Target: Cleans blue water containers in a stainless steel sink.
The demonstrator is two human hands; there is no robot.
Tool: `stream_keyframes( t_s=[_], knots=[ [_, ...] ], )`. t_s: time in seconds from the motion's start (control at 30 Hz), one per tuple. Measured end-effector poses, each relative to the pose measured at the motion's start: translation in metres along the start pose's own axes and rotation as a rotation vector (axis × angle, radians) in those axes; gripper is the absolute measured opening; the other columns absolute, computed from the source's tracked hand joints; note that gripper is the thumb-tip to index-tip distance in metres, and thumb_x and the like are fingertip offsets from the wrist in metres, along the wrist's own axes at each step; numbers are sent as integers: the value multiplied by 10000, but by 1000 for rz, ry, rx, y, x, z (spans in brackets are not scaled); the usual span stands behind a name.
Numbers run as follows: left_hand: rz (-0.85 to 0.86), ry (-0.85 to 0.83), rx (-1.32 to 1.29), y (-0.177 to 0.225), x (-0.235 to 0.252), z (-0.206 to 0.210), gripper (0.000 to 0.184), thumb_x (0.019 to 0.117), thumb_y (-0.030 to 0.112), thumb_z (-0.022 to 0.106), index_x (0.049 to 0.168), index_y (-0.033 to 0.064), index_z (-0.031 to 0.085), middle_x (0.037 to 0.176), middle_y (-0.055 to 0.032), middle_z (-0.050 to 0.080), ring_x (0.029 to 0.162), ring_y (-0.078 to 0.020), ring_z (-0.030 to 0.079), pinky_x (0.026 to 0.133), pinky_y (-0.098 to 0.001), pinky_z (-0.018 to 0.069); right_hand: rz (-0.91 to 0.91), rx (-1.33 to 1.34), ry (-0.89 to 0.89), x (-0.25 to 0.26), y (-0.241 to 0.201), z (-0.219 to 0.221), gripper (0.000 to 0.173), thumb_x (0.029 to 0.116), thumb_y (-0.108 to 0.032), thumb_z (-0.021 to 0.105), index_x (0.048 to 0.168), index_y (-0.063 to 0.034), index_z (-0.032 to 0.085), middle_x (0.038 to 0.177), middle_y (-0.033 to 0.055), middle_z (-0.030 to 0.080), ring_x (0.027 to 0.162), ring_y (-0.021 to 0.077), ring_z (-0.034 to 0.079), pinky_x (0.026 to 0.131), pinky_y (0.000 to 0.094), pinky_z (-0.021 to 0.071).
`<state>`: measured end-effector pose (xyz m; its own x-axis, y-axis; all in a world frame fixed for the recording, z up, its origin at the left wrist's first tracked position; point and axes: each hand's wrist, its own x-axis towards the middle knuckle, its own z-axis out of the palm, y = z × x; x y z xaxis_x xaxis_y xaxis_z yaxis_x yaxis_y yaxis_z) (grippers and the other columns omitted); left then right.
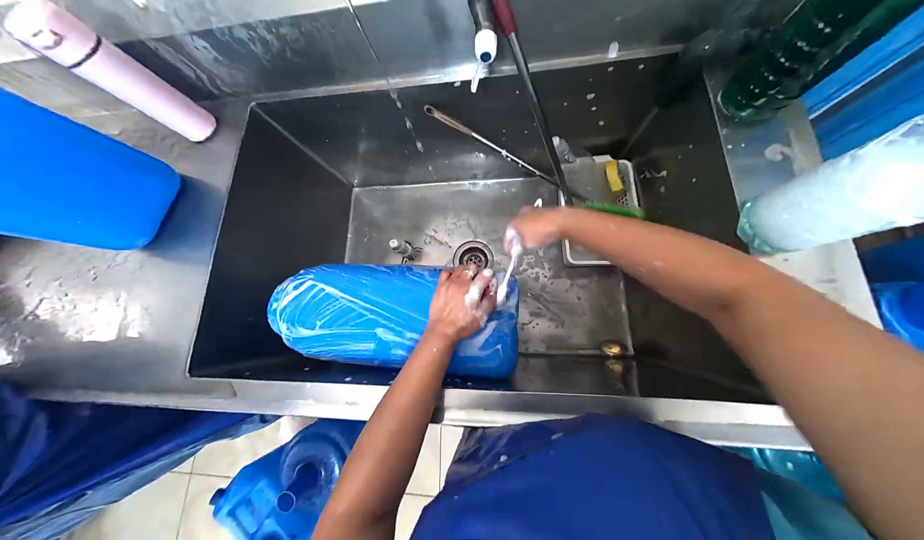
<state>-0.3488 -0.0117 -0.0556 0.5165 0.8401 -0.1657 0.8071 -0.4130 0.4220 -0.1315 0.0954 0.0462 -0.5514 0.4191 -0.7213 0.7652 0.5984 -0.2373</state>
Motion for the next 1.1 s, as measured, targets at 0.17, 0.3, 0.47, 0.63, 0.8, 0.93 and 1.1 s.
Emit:
stream_keyframes(
  t_s=[0.17,0.3,0.47,0.63,0.8,0.93,1.1],
  knots=[
    [-10,-12,8,-1,2,-3,318,994,205,558,1181,7,720,1181,-240,680,1212,-407,603,1022,-579,425,-63,630,329,74,-5,88,234,1043,-78,559,1150,93,678,1147,298,672,1130,447,632,1011,626,451],
    [-48,-58,30,3,4,-6,354,1011,219,536,1250,7,688,1174,-265,661,1185,-424,607,1000,-586,428,141,790,236,0,-32,135,385,1130,-176,359,1214,119,590,1141,316,617,1082,414,598,981,556,438],
    [-121,-213,112,9,10,-12,444,1075,282,404,1365,-3,583,1198,-233,689,1202,-359,631,1068,-534,391,316,826,311,-21,-50,151,415,1133,-252,352,1247,64,596,1169,296,631,1112,424,613,975,597,444],
    [-89,-256,101,9,12,-14,411,1038,273,523,1336,-3,581,1150,-222,699,1145,-361,654,1052,-554,407,497,580,209,-12,-99,115,367,1104,-176,378,1341,20,578,1285,281,639,1242,453,599,1002,622,456],
    [20,-363,101,3,19,-26,495,988,194,619,1418,-28,516,1203,-235,689,1179,-374,642,1111,-563,370,490,547,135,-27,-89,135,397,1115,-207,370,1407,17,517,1334,311,600,1276,492,565,1024,658,431],
    [26,-327,115,-5,21,-28,490,1016,297,616,1389,-16,567,1281,-229,658,1303,-370,558,1178,-534,299,500,605,245,-63,-44,159,352,1095,-176,454,1296,68,610,1282,314,631,1222,475,602,1030,640,443],
    [-28,-204,89,-8,14,-18,513,985,474,641,1172,2,718,1153,-200,718,1244,-376,592,1182,-536,297,109,937,442,27,-37,169,324,1092,-69,391,1196,160,596,1122,299,628,1029,340,599,980,449,461]
  ],
)
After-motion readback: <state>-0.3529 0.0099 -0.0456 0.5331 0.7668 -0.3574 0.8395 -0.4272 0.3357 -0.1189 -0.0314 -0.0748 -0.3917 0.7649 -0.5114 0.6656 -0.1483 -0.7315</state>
